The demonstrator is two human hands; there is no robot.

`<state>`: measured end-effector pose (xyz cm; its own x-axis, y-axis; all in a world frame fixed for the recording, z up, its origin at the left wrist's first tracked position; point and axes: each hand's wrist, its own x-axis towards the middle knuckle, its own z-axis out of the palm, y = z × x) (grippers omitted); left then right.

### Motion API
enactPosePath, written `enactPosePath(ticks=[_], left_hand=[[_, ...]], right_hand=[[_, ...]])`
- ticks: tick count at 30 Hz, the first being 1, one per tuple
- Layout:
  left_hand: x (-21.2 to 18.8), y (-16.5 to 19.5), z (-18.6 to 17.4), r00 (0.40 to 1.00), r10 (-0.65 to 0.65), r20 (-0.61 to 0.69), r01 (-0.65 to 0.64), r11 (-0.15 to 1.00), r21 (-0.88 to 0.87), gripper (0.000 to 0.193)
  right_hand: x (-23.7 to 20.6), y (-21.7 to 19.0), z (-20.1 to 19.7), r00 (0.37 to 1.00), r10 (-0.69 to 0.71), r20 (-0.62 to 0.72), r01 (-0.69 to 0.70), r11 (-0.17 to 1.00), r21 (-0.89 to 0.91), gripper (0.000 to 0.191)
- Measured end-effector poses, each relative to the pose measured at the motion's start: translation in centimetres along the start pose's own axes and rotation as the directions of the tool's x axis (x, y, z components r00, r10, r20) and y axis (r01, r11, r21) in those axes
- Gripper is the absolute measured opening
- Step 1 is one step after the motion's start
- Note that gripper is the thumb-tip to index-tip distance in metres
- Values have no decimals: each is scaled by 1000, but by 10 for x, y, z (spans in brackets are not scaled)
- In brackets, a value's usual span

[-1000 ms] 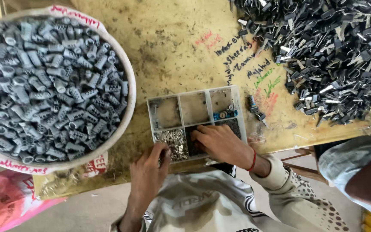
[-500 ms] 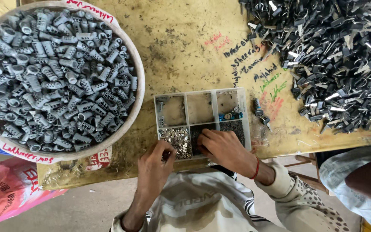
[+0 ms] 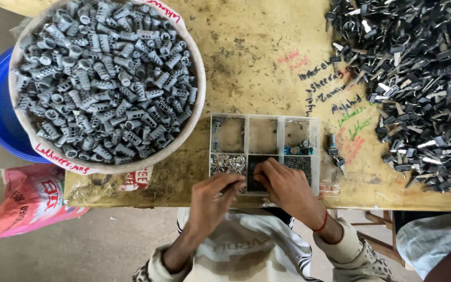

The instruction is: The person sits at a workshop table and sorts small metal components one at a time by hand, picking pieces from a large bowl and piles on the table and placing them into separate compartments of a plastic sorting tray. The person occasionally handles a small blue plastic cap while continuing to sort the metal pieces.

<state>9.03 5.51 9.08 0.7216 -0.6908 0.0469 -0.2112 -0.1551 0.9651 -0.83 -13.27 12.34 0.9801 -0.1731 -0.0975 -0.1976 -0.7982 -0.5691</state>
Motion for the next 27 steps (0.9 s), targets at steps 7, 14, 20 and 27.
enactPosePath(ticks=[7, 14, 20, 27], left_hand=[[19, 2, 22, 975, 210, -78, -218, 967, -130, 14], [20, -8, 21, 1000, 9, -13, -12, 961, -278, 15], [21, -10, 18, 999, 32, 15, -26, 942, -335, 16], [20, -8, 27, 997, -38, 64, 59, 926, -373, 15]], right_hand=[[0, 6, 3, 999, 17, 35, -13, 993, -115, 22], [3, 3, 3, 997, 53, 62, -46, 993, -104, 22], [-2, 5, 2, 995, 89, -40, -88, 996, 14, 22], [-14, 26, 3, 981, 146, -129, -88, 923, 375, 14]])
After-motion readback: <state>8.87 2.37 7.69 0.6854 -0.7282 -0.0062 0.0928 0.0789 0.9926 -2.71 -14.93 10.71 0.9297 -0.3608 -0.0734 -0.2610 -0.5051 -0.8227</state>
